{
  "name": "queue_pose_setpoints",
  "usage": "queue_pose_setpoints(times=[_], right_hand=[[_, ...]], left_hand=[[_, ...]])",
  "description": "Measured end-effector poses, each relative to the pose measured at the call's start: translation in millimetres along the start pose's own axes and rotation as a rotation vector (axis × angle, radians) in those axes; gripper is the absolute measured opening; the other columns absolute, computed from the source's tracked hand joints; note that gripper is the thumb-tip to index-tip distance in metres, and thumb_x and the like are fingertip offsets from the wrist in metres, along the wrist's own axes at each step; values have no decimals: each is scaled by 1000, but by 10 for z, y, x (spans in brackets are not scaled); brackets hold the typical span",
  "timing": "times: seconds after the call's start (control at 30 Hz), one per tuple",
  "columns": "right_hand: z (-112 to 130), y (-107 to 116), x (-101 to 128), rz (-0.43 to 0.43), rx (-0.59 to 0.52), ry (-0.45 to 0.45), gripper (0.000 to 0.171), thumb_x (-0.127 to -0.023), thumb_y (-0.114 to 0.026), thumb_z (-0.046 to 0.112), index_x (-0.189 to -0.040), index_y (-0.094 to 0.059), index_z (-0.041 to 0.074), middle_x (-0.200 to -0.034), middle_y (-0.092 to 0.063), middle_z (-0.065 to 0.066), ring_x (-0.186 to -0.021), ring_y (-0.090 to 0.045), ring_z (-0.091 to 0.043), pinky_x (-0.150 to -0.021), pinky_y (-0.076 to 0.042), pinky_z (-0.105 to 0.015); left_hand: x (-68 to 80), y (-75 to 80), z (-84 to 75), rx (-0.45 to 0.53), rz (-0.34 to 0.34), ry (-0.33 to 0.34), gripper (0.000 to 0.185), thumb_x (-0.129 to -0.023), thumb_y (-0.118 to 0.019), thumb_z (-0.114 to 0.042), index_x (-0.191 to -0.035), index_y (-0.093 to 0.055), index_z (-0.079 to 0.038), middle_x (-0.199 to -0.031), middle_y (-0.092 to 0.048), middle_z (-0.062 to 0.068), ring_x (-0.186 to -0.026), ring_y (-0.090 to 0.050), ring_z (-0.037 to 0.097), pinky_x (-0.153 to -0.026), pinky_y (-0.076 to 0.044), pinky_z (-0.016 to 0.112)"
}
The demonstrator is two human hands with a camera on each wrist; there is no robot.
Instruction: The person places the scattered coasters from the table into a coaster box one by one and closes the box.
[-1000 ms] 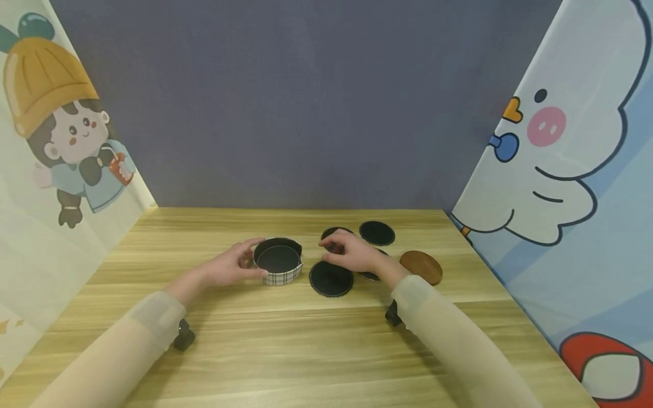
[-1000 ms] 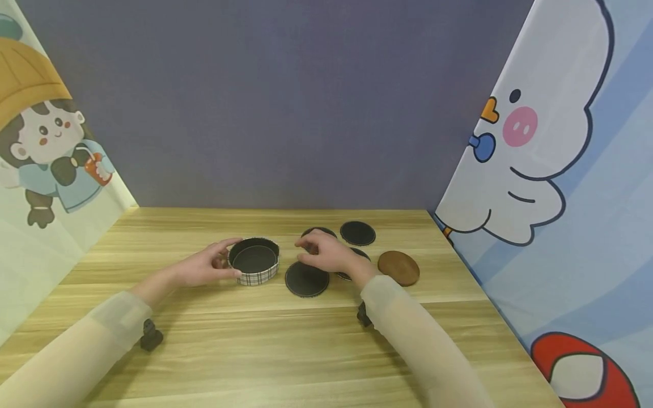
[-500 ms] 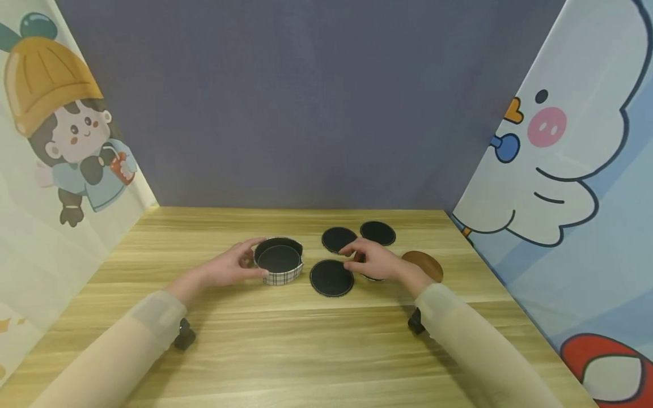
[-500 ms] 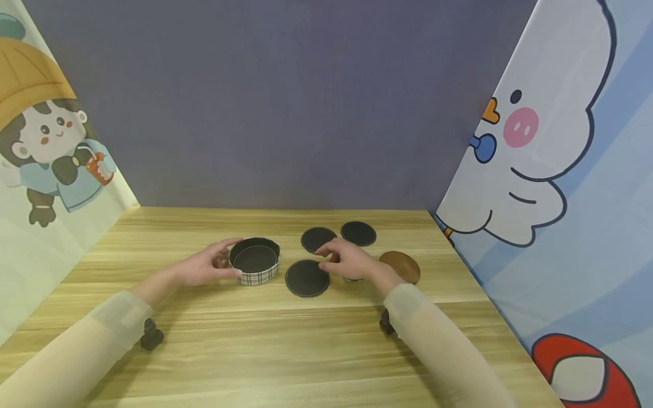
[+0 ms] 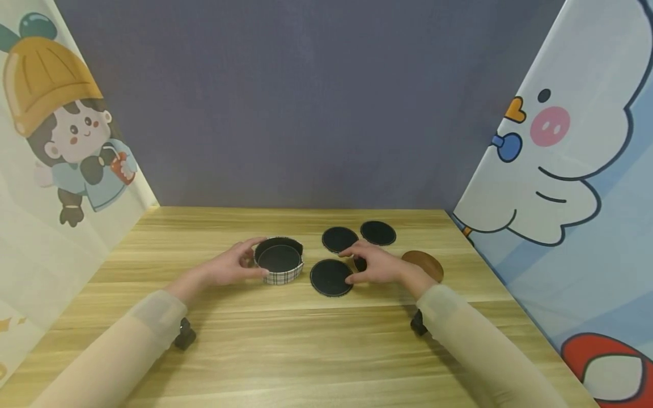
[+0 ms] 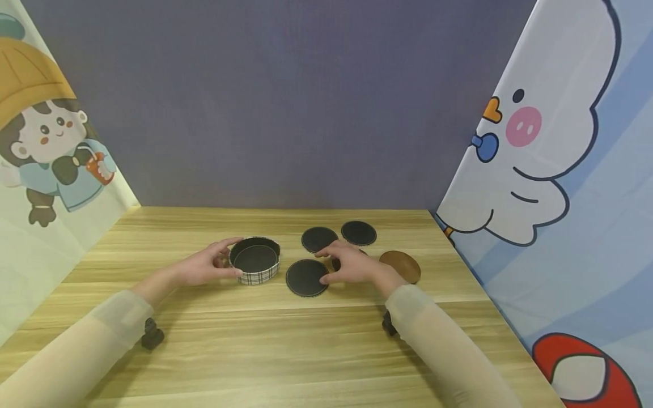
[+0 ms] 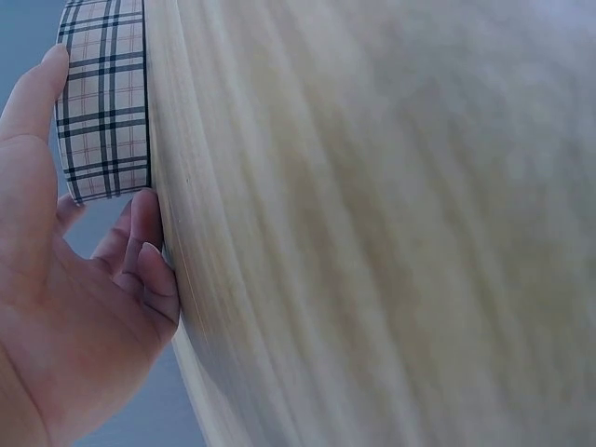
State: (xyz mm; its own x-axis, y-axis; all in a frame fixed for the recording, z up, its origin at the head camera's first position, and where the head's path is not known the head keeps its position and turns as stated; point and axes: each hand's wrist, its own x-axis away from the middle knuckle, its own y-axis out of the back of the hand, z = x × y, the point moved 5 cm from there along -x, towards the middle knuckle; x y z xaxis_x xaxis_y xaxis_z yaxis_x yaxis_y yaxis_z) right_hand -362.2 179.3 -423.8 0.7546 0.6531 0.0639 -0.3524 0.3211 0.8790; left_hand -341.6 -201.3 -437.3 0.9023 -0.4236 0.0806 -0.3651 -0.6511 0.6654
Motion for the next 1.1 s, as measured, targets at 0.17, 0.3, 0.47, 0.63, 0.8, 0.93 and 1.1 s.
queue_pose_setpoints(times=[0.17, 0.3, 0.47, 0.63, 0.8, 0.93, 1.1], right_hand=[[71, -63, -47, 48, 17, -3, 82, -93, -84, 57, -162, -55, 25, -157, -53, -5, -140, -54, -29, -121, -41, -63], [104, -121, -94, 74, 39, -8, 88, -90, -86, 60, -164, -52, 27, -161, -50, -6, -147, -49, -31, -124, -35, -66], [151, -166, -138, 104, 64, -10, 89, -89, -86, 60, -165, -51, 30, -164, -47, -7, -151, -44, -36, -123, -34, -66], [190, -177, -148, 128, 69, -11, 86, -89, -86, 57, -163, -53, 31, -166, -46, -7, -154, -40, -38, -125, -31, -67], [209, -186, -148, 122, 81, -4, 83, -89, -87, 54, -162, -55, 30, -163, -48, -7, -152, -42, -37, -124, -34, -66], [236, -190, -128, 126, 79, -5, 82, -89, -88, 52, -161, -56, 29, -163, -47, -8, -152, -42, -38, -125, -33, -66], [290, -199, -88, 142, 85, 3, 81, -90, -87, 52, -160, -57, 29, -162, -47, -7, -150, -43, -39, -123, -34, -66]], left_hand=[[0, 7, -6, -1, 0, -5, 104, -96, -86, -46, -175, -24, -20, -144, -50, 25, -118, -59, 32, -90, -58, 40], [-5, 6, -4, -5, -2, -9, 104, -95, -86, -45, -175, -25, -19, -143, -51, 25, -114, -60, 30, -87, -58, 36], [-9, -3, 9, -10, -2, -10, 104, -95, -86, -45, -175, -25, -19, -143, -50, 26, -115, -60, 30, -87, -59, 36], [-3, -8, -4, -4, -3, -6, 104, -95, -86, -46, -175, -25, -19, -146, -50, 27, -117, -61, 32, -89, -60, 39], [6, -3, -23, -16, -10, 2, 104, -95, -86, -47, -175, -26, -20, -147, -50, 27, -119, -61, 33, -92, -59, 41], [6, 3, -30, -27, -11, 3, 104, -95, -86, -47, -175, -26, -20, -146, -51, 26, -118, -60, 32, -93, -59, 43], [6, 7, -27, -33, -11, 1, 104, -95, -86, -48, -175, -25, -20, -145, -51, 26, -119, -60, 33, -93, -58, 43]])
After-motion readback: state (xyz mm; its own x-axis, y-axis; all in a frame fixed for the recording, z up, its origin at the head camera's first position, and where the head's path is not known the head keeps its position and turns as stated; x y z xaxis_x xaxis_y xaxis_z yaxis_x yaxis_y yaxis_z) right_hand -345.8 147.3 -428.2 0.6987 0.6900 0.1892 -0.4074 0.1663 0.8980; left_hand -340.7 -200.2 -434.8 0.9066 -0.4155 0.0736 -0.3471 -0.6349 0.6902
